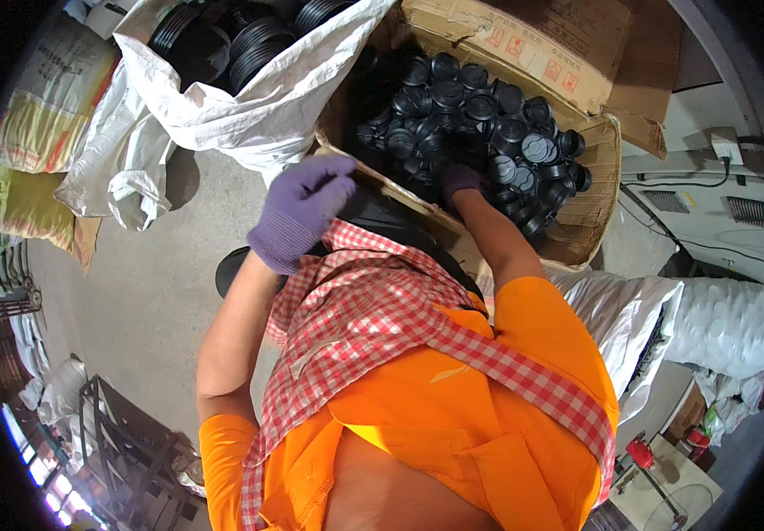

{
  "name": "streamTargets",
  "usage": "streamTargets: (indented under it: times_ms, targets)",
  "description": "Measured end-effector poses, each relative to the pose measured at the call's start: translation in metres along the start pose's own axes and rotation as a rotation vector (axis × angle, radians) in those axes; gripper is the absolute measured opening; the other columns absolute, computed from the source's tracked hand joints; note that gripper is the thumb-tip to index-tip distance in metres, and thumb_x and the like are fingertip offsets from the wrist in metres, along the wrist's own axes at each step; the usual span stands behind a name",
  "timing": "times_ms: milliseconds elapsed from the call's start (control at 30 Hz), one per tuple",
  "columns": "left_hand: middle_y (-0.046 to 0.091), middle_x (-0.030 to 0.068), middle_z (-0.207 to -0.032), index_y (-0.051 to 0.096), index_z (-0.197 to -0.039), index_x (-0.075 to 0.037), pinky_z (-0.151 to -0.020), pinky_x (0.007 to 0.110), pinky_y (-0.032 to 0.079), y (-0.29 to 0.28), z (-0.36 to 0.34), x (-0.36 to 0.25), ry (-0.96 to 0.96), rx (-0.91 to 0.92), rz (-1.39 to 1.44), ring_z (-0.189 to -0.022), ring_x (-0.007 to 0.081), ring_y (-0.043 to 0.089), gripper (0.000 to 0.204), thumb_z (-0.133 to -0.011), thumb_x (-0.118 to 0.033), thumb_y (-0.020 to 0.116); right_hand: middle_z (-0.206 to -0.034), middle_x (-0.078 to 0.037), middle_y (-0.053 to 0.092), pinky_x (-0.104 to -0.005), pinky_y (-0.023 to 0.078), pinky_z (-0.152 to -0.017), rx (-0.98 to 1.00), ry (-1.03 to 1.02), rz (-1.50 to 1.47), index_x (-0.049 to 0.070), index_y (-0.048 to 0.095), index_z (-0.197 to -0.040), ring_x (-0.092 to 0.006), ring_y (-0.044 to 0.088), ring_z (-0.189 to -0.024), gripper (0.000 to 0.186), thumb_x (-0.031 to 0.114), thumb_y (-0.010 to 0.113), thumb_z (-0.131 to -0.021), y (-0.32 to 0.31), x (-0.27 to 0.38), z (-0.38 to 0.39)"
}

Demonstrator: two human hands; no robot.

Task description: The person picks up plastic caps from a box and places them into two white bags.

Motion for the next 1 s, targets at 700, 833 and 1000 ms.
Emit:
streamTargets:
  times_ms: [700,833,1000]
  targets:
    - [0.057,0.0131,-0.107,0.047,-0.123,-0.006,-0.076,0.050,0.054,0.023,-0.014,0.074,-0.382,-0.074,0.987,-0.095,0.0305,0.059,0.049,-0.075,-0.009,0.054,-0.119,-0.013,0.057,-0.0293,0.047,-0.085,-0.584,-0.657,-1.135,0.008,0.053,-0.123,-0.0225,0.060,-0.098,0.040,0.007,0.057,-0.084,-0.202,0.080,0.138]
    - [0.060,0.0221,-0.107,0.049,-0.117,0.004,-0.083,0.051,0.052,0.031,0.003,0.088,-0.399,0.010,1.252,-0.100,0.0377,0.059,0.043,-0.078,-0.015,0.051,-0.127,-0.009,0.053,-0.0269,0.047,-0.080,-0.079,-0.531,-1.648,0.009,0.048,-0.129,-0.0155,0.057,-0.097,0.044,0.006,0.054,-0.085,-0.192,0.101,0.132]
    - [0.057,0.0184,-0.111,0.047,-0.121,0.001,-0.088,0.055,0.048,0.032,0.012,0.081,-0.398,-0.093,1.165,-0.106,0.0352,0.055,0.041,-0.083,-0.015,0.049,-0.106,-0.016,0.060,-0.0345,0.050,-0.076,-0.294,-0.810,-0.806,0.008,0.060,-0.109,-0.0310,0.061,-0.090,0.034,0.015,0.062,-0.076,-0.187,0.130,0.143]
Point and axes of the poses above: each hand's wrist, its own z-axis away from the middle knuckle, its own y-axis out of the palm, x = y × z, the point moved 7 cm from there along -z, towards the middle knuckle
